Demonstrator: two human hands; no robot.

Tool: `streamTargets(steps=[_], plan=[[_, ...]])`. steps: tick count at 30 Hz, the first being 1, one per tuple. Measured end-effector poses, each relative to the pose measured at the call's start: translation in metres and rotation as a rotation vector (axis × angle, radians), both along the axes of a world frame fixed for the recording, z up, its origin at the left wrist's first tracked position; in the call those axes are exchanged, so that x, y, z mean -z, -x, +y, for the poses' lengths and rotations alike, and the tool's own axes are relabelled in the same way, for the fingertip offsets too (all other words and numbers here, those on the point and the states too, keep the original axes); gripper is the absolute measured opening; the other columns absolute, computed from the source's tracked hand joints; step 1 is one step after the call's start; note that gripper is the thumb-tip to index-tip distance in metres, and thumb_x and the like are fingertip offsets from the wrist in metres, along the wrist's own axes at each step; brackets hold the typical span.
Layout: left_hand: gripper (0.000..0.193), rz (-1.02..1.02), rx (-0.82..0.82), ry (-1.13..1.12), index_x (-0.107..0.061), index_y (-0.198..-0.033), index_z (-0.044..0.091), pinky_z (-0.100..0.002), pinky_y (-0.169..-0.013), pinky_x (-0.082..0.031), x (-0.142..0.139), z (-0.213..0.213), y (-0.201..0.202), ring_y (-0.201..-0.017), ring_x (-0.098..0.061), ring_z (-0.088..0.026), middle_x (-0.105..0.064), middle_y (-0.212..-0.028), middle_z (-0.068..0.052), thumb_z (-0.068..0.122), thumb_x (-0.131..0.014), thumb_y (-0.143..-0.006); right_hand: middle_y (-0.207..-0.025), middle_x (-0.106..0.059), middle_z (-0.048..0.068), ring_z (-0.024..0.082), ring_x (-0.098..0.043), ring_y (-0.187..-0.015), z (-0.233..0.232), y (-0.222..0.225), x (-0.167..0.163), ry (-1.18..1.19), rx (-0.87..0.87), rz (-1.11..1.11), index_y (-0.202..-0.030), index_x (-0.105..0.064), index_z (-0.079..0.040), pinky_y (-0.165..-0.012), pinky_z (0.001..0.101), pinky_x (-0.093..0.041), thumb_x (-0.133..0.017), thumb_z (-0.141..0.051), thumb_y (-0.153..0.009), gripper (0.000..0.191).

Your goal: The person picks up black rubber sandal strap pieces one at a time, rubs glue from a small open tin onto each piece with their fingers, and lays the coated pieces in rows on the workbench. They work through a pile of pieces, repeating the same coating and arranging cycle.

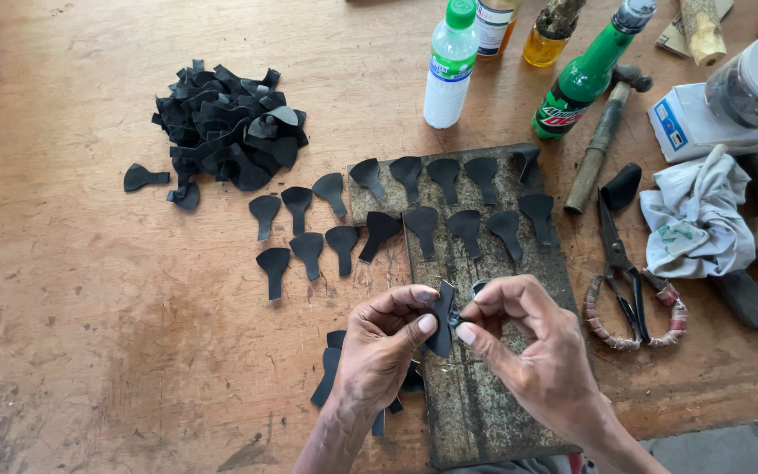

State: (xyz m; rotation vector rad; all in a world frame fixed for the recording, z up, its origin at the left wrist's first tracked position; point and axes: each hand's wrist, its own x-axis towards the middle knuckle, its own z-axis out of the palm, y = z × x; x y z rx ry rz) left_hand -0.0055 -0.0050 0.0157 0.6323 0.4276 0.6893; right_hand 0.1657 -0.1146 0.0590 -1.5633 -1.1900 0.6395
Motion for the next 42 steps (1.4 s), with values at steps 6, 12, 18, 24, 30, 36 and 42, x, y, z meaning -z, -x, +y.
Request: streamTargets(steps=[6, 12, 18, 24, 30, 36, 42], plan=[[0.026, -0.01, -0.098, 0.003, -0.069, -0.117, -0.006, -0.029, -0.082, -0.063, 0.003, 0.001, 0.0, -0.094, -0.072, -0.016, -0.075, -0.105, -0.015, -0.006, -0.075, -0.091, -0.083, -0.074, 0.004, 0.011, -0.071, -0.068, -0.008, 0.013, 0.004, 0.055, -0.073, -0.025, -0.1, -0.064, -0.01, -0.06, 0.0244, -0.066, -0.077, -0.023, -0.088, 0.022], [0.027, 0.007, -0.095, 0.053, -0.069, -0.116, -0.005, -0.026, -0.086, -0.06, 0.005, 0.001, 0.0, -0.097, -0.07, -0.015, -0.073, -0.107, -0.013, -0.008, -0.074, -0.089, -0.09, -0.074, 0.004, 0.012, -0.074, -0.078, -0.004, 0.006, 0.003, -0.072, 0.005, -0.102, -0.104, -0.062, -0.009, -0.07, 0.0255, -0.066, -0.076, -0.022, -0.089, 0.024], [0.029, 0.014, -0.166, 0.068, -0.066, -0.118, -0.006, -0.027, -0.087, -0.06, 0.002, 0.001, -0.002, -0.098, -0.07, -0.014, -0.071, -0.107, -0.011, -0.008, -0.075, -0.09, -0.089, -0.077, 0.004, 0.011, -0.075, -0.075, -0.001, 0.016, 0.001, 0.003, -0.053, -0.027, -0.103, -0.065, -0.01, -0.067, 0.0255, -0.067, -0.077, -0.022, -0.088, 0.023], [0.069, 0.106, -0.052, 0.043, -0.049, -0.142, -0.001, -0.032, -0.084, -0.063, -0.008, 0.007, 0.002, -0.094, -0.072, -0.017, -0.071, -0.1, -0.011, -0.002, -0.081, -0.081, -0.096, -0.075, 0.006, 0.012, -0.075, -0.082, 0.004, 0.008, 0.0, -0.122, 0.023, -0.041, -0.107, -0.061, -0.008, -0.073, 0.0251, -0.066, -0.077, -0.02, -0.09, 0.027], [0.072, 0.058, 0.019, 0.139, -0.046, -0.145, 0.0, -0.031, -0.081, -0.062, -0.011, 0.006, 0.003, -0.09, -0.073, -0.018, -0.074, -0.098, -0.012, -0.001, -0.08, -0.082, -0.091, -0.076, 0.005, 0.011, -0.074, -0.077, 0.002, 0.001, -0.006, -0.023, -0.043, -0.034, -0.106, -0.062, -0.008, -0.068, 0.0259, -0.067, -0.078, -0.02, -0.087, 0.028], [0.07, 0.013, 0.036, 0.144, -0.046, -0.146, -0.001, -0.03, -0.081, -0.062, -0.008, 0.006, 0.003, -0.091, -0.073, -0.017, -0.073, -0.1, -0.012, -0.001, -0.08, -0.085, -0.096, -0.075, 0.006, 0.013, -0.076, -0.088, 0.008, -0.005, -0.009, -0.099, -0.007, -0.046, -0.108, -0.059, -0.008, -0.079, 0.0277, -0.067, -0.078, -0.021, -0.088, 0.03], [0.065, 0.001, 0.01, 0.17, -0.047, -0.143, -0.002, -0.031, -0.083, -0.062, -0.003, 0.006, 0.001, -0.092, -0.072, -0.018, -0.073, -0.101, -0.012, -0.003, -0.078, -0.086, -0.094, -0.077, 0.005, 0.011, -0.077, -0.084, 0.012, -0.002, -0.003, -0.1, -0.074, -0.06, -0.108, -0.06, -0.01, -0.077, 0.0272, -0.068, -0.078, -0.021, -0.09, 0.027]])
